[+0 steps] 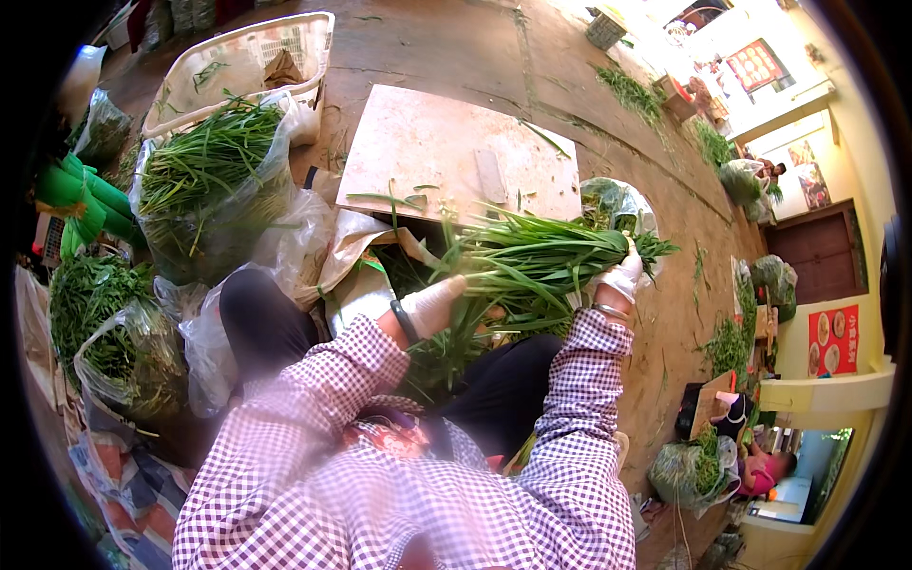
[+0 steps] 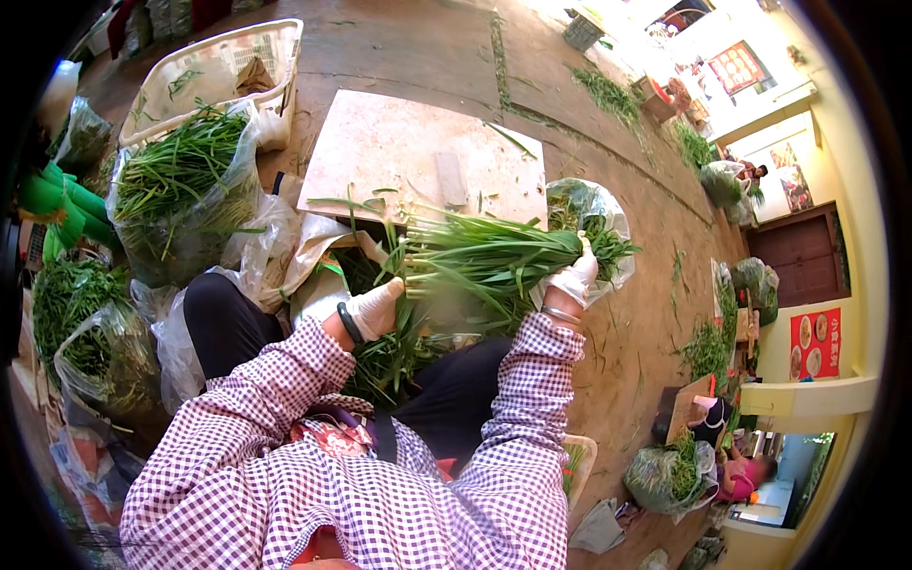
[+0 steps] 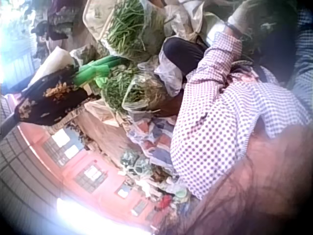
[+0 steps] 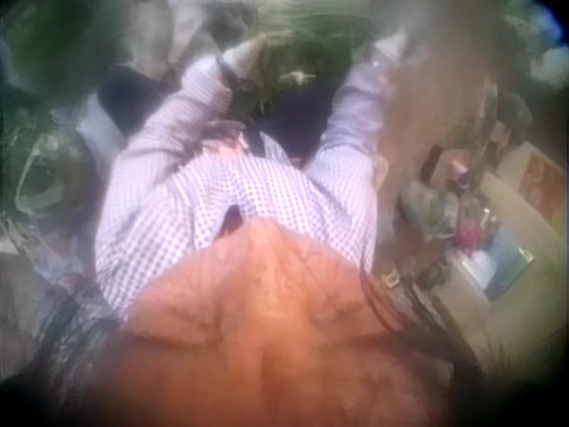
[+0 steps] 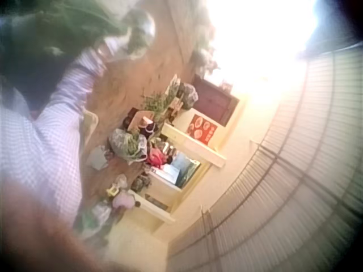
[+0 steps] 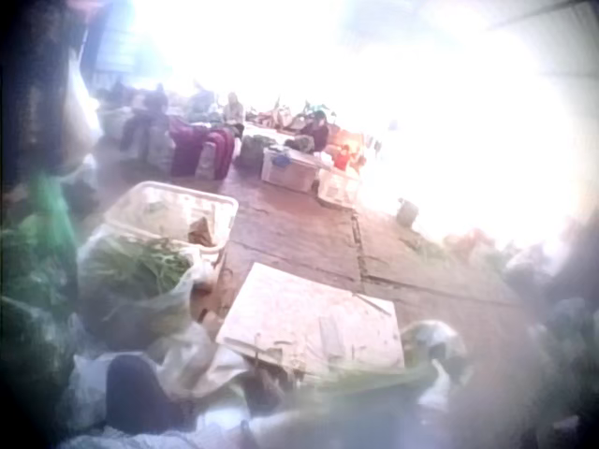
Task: The person sorts bunches of green vegetables by hand, trims them with a knife on a cutting board, and secures them with red ties before placing them into a crate.
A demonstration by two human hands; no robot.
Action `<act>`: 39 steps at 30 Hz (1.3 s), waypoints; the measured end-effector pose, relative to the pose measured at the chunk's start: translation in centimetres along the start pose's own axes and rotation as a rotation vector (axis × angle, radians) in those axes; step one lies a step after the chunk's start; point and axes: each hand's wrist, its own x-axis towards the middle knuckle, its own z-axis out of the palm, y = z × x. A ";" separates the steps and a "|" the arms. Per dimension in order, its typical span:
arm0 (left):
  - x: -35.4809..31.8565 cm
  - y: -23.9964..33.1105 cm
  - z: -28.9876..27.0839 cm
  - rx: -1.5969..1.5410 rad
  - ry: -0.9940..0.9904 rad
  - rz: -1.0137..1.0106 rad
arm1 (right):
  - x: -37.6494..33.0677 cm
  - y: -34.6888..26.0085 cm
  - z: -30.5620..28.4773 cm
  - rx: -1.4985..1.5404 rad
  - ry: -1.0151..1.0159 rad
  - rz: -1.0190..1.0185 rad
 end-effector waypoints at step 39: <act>-2.9 -4.1 -13.0 0.894 0.667 -0.252 | -8.3 -4.2 5.8 -0.011 -0.425 -0.187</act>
